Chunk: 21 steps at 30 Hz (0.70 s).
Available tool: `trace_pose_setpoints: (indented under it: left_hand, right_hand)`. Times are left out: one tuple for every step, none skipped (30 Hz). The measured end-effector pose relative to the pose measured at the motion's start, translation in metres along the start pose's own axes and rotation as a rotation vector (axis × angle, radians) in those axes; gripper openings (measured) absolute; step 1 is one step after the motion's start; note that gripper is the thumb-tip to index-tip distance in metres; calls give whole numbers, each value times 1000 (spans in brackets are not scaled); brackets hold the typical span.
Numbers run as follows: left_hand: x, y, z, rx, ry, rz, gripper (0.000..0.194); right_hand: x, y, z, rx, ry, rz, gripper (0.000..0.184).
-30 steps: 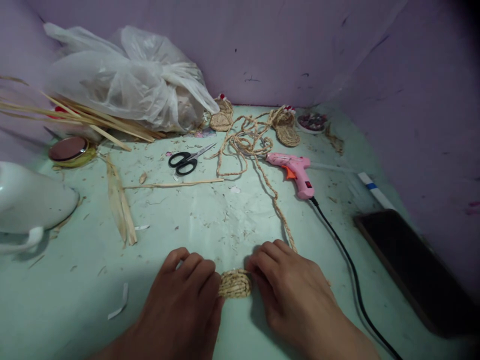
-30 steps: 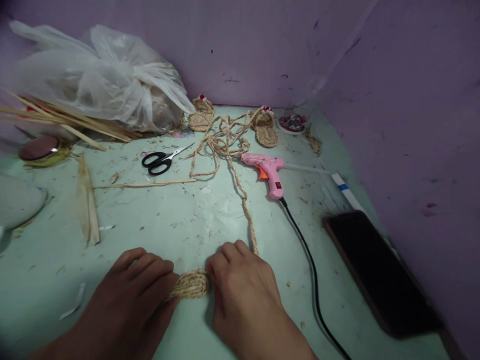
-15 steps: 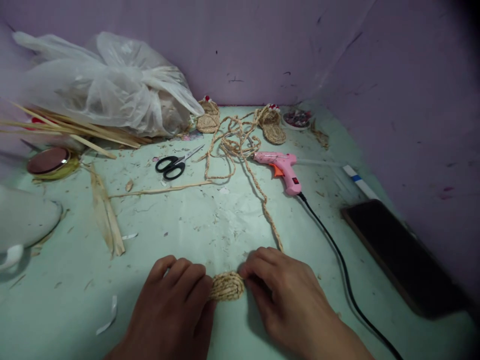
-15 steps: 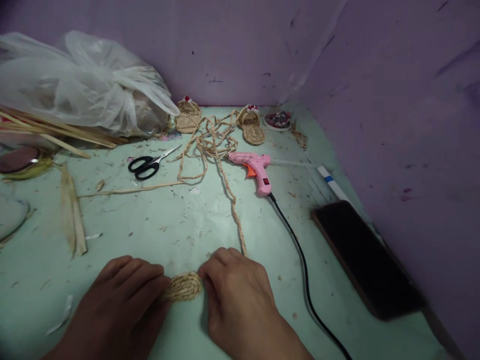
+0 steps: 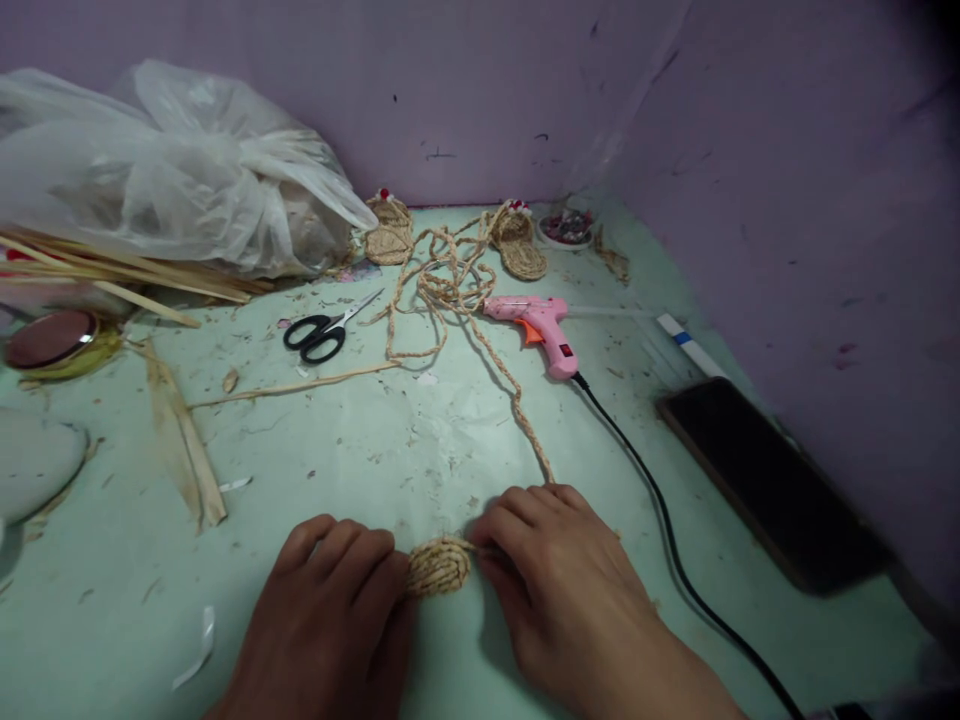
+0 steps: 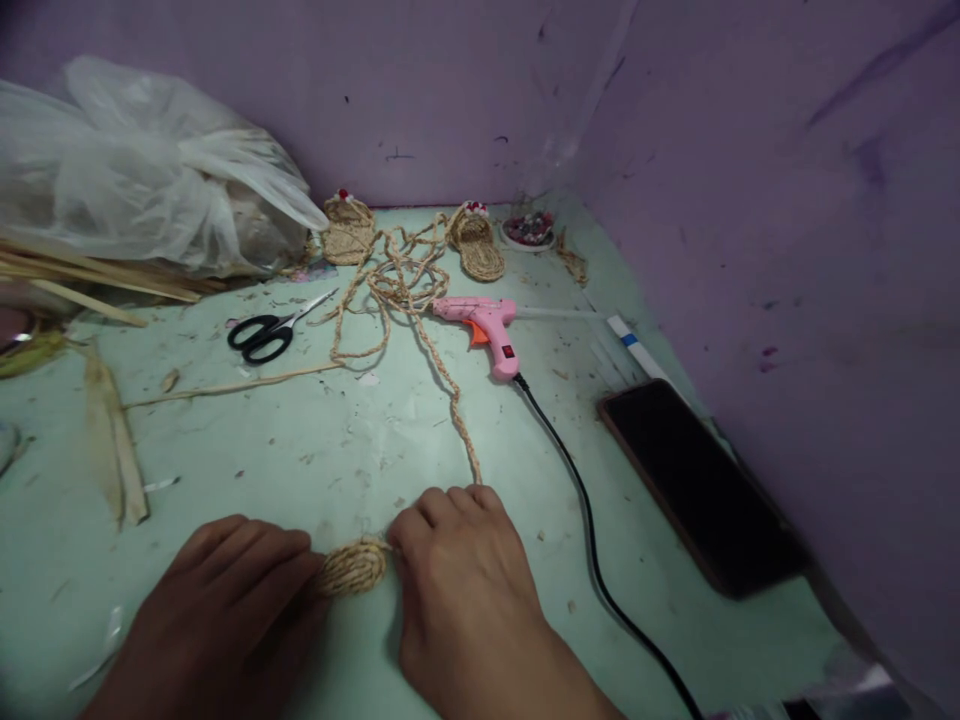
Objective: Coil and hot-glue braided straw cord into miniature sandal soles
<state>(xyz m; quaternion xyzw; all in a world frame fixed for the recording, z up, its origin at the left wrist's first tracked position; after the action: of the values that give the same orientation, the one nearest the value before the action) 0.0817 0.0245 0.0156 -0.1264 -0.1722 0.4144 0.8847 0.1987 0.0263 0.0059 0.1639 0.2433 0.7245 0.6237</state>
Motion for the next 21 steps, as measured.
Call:
trace_pose_setpoints:
  left_hand:
    - [0, 0, 0, -12, -18, 10, 16]
    - [0, -1, 1, -22, -39, 14, 17]
    - [0, -2, 3, -31, -60, 16, 18]
    - [0, -3, 4, -35, -70, 17, 19]
    - [1, -4, 5, -34, -70, 15, 19]
    - [2, -5, 6, -33, -71, 5, 20]
    - [2, -7, 6, -30, -66, -7, 20]
    - [3, -7, 6, -25, -56, -13, 19]
    - [3, -7, 6, -23, -53, -14, 19]
    - [2, -7, 7, -24, -60, -14, 18]
    - [2, -7, 8, -29, -70, -14, 18]
    - [1, -6, 8, -35, -70, -6, 17]
    - [0, -4, 7, -40, -67, 9, 16]
    - [-1, -3, 7, -51, -64, 24, 15]
    - [-1, 0, 6, -64, -51, 43, 13]
    - [-2, 4, 4, -82, -25, 70, 10]
    - [-2, 7, 4, -106, -2, 92, 7]
    - [-3, 10, 4, -136, 13, 108, 6]
    - [-3, 12, 4, -165, 27, 120, 9]
    - [-3, 15, 6, -187, 32, 132, 14]
    - [-3, 17, 8, -202, 28, 144, 18]
  right_hand:
    - [-1, 1, 2, 50, -18, 8, 16]
    - [-1, 3, 4, 101, -36, 23, 22]
    - [-1, 7, 6, 148, -46, 48, 28]
    - [-1, 12, 6, 189, -44, 84, 32]
    - [0, 18, 5, 220, -30, 128, 33]
    - [1, 25, 1, 240, -4, 177, 31]
    - [2, 32, -3, 245, 24, 221, 28]
    - [4, 37, -8, 237, 50, 255, 23]
    - [5, 41, -12, 222, 69, 287, 19]
    - [7, 44, -15, 204, 74, 316, 16]
    - [8, 47, -17, 187, 69, 345, 14]
    - [9, 50, -18, 173, 61, 373, 13]
    - [10, 52, -18, 164, 50, 400, 12]
    - [10, 55, -17, 159, 39, 427, 11]
    - [10, 57, -16, 158, 24, 444, 10]
    - [11, 58, -14, 159, 8, 448, 9]
    - [11, 59, -12, 161, -6, 450, 9]
    - [11, 60, -11, 163, -20, 450, 10]
    - [12, 60, -10, 164, -32, 449, 11]
    - [12, 61, -10, 164, -40, 449, 12]
    - [12, 62, -10, 164, -48, 450, 14]
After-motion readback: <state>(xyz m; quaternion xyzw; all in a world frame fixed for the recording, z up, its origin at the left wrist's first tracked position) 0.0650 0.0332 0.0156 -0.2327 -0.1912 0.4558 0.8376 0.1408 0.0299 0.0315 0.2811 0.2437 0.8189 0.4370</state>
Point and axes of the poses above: each hand's wrist, its own x-axis towards the middle knuckle, its own z-axis out of the back of the hand, y = z × x, the point moved 10 cm from there along x, towards the middle knuckle, and after that the axes turned 3 degrees about -y, right-handed, at the moved point
